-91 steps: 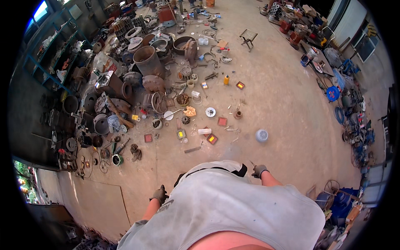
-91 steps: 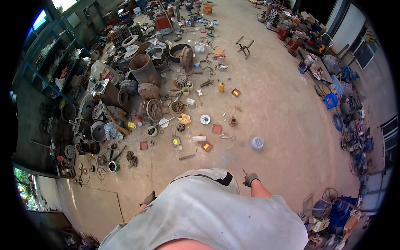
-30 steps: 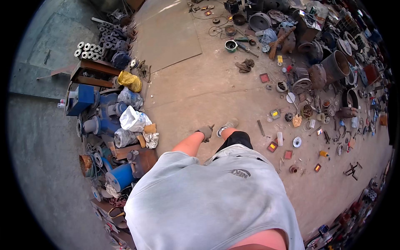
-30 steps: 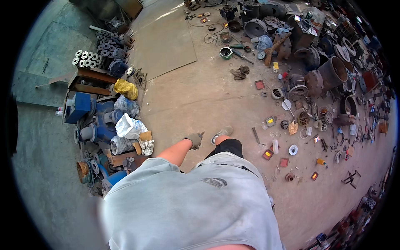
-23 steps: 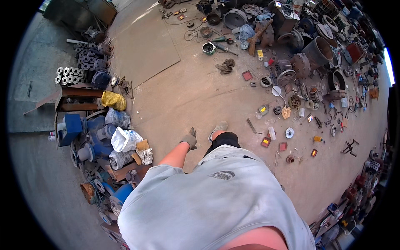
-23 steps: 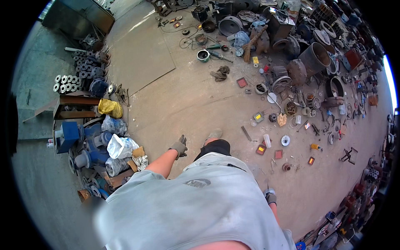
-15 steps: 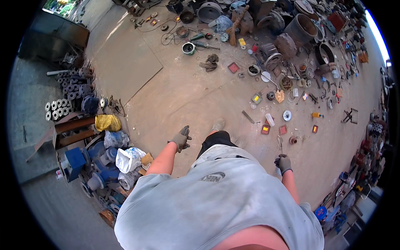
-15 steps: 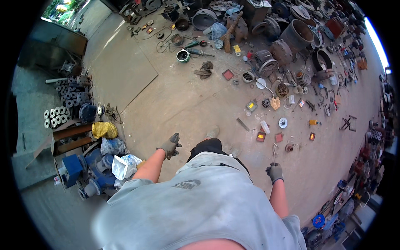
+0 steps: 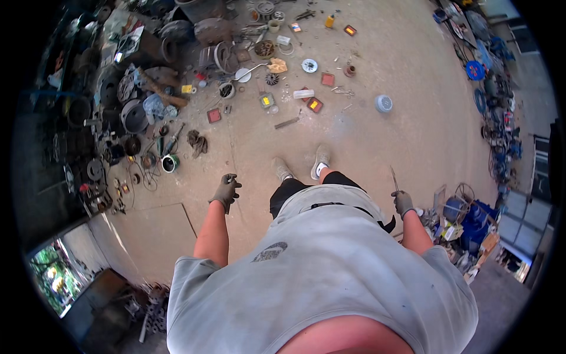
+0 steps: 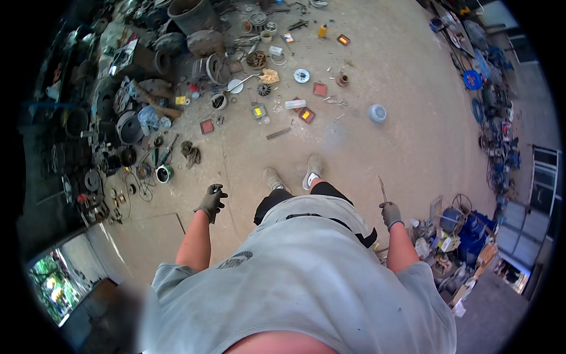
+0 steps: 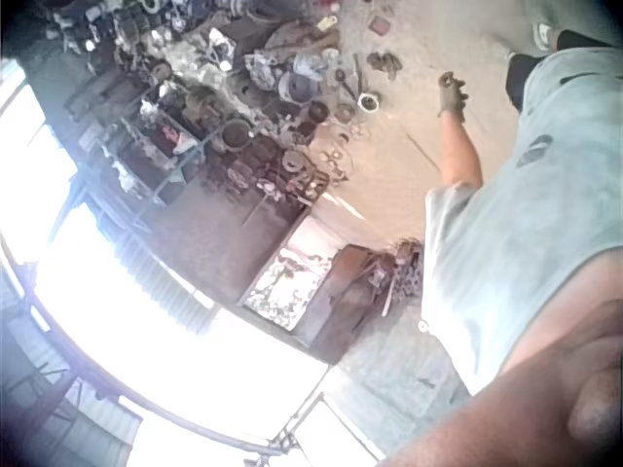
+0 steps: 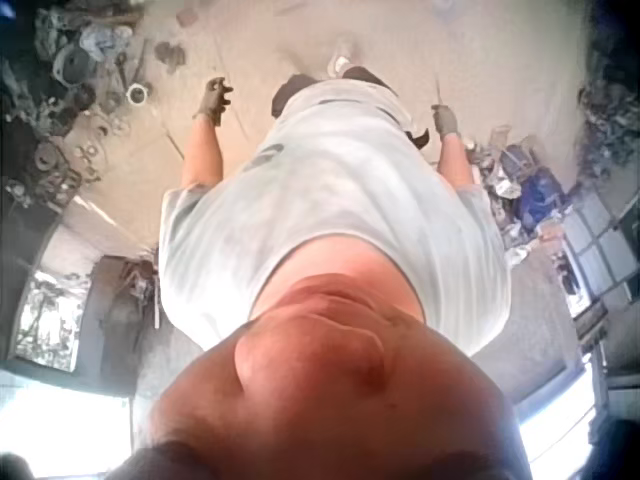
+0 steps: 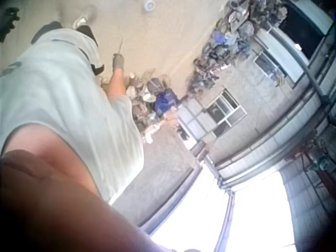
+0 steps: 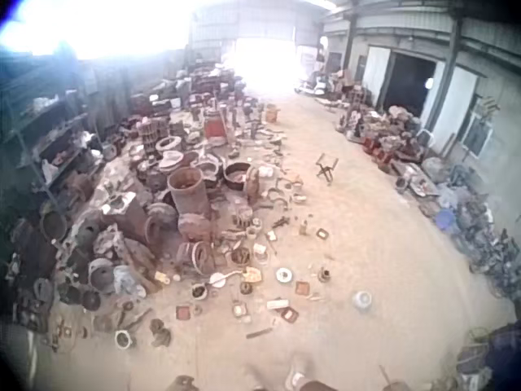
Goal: The person squats on the ground to hammer a metal object, then stands and walks through a cluttered workshop. They pick up a metal rod and an angle grinder, attach a grinding disc to the tool, and prepare to work on a piece of wood.
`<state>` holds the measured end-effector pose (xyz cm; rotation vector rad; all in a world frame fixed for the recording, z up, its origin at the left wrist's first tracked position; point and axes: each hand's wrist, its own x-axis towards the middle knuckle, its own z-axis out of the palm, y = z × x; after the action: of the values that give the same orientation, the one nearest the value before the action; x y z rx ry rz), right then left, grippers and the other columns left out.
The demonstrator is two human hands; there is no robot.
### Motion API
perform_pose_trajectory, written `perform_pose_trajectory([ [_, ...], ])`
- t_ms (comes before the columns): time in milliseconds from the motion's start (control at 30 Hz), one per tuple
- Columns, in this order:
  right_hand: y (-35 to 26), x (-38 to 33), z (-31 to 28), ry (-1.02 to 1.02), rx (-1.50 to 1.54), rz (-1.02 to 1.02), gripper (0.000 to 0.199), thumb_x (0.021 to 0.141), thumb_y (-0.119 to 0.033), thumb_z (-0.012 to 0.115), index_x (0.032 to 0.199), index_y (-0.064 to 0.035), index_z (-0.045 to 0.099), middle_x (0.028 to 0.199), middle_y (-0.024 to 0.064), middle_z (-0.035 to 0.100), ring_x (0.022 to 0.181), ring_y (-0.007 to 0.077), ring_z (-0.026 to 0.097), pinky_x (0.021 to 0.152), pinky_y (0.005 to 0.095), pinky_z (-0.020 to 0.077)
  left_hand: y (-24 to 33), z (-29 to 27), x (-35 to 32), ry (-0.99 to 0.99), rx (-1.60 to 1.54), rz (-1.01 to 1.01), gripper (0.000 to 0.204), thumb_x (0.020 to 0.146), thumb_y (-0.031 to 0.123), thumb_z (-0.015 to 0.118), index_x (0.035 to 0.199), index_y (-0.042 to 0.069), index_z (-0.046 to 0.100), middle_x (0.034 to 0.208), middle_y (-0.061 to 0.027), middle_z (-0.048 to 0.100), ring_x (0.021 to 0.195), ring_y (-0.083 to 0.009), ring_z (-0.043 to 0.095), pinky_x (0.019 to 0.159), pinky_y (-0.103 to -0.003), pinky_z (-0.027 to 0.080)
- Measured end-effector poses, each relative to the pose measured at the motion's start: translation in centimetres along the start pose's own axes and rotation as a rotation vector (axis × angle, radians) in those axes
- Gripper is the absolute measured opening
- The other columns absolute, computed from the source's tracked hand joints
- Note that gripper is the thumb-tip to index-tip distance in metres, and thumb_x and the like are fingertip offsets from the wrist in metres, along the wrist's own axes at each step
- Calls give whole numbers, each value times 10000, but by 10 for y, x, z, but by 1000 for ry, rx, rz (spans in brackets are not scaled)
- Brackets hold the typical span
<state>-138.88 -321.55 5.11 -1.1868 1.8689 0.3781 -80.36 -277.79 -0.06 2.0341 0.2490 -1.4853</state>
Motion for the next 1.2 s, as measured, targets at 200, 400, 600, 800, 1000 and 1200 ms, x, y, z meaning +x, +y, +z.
perform_pose_trajectory([
  [200,357,42,-9,59,-1113,-100,442,1043,-377,558,1236,-41,771,1307,234,673,1057,324,743,913,472,564,114,114,17,-158,200,142,452,1096,480,510,1417,163,534,1056,-112,744,603,-143,540,508,-318,428],
  [400,407,44,114,-3,-698,40,530,995,-315,652,1425,-19,557,1147,237,756,1007,354,782,810,480,628,245,287,-27,-216,334,292,340,1115,448,500,1307,211,650,872,-76,653,524,-111,452,474,-299,400],
  [600,346,155,6,271,622,366,459,1077,-437,528,1026,-74,803,783,125,755,736,277,724,662,432,549,349,543,-70,-483,268,346,344,1117,467,547,1261,169,641,846,-64,664,498,-98,478,433,-288,403],
  [800,154,223,-271,423,879,-205,476,1118,-457,521,1074,-55,773,648,13,557,576,130,541,539,324,452,445,788,-144,-748,352,428,292,1111,408,576,1181,130,630,844,-49,658,524,-100,473,455,-281,367],
  [1000,-19,265,-476,-5,1484,-680,348,1144,-297,487,1166,-32,711,781,-7,558,659,103,506,625,279,465,533,998,-182,-994,399,513,255,1126,328,578,1166,84,644,873,-22,677,546,-51,445,479,-227,344],
  [1200,-95,333,-650,43,1326,-788,253,1093,-136,531,1290,-21,641,905,6,615,788,94,557,722,273,495,643,1186,-249,-1013,463,733,327,1082,208,637,1376,68,658,1077,2,670,820,-59,556,711,-223,466],
])
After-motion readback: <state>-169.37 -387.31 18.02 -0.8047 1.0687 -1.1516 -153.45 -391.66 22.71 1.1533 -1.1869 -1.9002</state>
